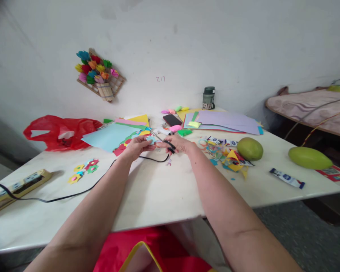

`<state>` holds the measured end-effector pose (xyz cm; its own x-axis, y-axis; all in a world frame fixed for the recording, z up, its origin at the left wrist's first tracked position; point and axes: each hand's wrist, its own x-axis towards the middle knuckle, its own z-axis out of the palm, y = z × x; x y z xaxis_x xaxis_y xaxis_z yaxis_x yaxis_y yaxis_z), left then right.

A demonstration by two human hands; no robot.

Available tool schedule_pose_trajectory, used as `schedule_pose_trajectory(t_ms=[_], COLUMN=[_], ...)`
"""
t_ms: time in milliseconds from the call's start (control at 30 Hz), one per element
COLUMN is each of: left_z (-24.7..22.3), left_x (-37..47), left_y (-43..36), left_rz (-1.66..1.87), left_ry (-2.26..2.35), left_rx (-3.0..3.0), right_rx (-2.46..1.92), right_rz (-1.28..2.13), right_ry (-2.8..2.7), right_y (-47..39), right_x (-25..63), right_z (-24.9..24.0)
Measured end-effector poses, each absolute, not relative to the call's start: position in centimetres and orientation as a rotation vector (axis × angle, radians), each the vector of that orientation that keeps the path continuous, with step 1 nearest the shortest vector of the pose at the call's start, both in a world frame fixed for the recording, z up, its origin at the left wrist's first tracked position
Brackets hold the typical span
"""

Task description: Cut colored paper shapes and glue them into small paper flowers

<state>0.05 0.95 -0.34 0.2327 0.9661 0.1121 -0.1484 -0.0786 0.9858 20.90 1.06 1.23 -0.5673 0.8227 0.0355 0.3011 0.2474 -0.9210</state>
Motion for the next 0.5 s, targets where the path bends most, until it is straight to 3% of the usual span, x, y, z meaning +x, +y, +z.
schedule_pose_trajectory(t_ms=[500], left_z=[0.38], left_x=[0.18], left_y=[0.21], left_rz=[1.069], left_ry=[0.908], left_rx=[1.236], right_rx=[-1.013], right_rz=[1.43], right_ry=[-2.055], right_y=[0.33], right_x=[20.94], right_z=[2.01])
